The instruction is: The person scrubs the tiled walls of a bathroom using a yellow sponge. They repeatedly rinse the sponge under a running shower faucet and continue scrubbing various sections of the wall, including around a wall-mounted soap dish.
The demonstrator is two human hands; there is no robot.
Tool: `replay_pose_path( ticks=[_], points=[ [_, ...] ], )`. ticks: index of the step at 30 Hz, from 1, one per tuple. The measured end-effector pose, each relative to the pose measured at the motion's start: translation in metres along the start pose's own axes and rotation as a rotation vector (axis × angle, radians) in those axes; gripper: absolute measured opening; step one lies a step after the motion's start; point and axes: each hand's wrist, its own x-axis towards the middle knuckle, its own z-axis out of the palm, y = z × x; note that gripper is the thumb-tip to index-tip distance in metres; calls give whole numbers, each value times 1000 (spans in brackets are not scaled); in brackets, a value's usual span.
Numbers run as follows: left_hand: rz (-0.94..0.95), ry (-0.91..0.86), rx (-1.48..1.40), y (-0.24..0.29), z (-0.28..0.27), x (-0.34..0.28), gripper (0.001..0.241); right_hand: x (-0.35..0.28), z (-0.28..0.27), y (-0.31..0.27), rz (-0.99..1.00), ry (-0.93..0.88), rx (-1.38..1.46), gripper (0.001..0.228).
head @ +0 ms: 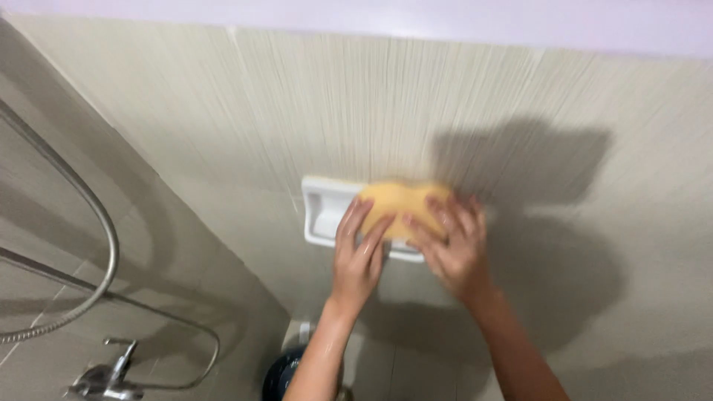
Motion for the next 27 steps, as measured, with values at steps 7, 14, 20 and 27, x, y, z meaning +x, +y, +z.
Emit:
replay_pose_path(
  ticks=[7,14,20,27],
  points=[
    [75,17,21,-45,25,11,29,-4,34,-24,154,-28,-227,29],
    [118,6,49,-93,-6,18,22,16,88,-53,259,72,-156,25],
    [111,62,204,-163,-44,-1,23,66,126,-85,251,39,105,28],
    [-15,230,322,-177,-40,-39,18,82,130,-85,165,6,127,24]
  ],
)
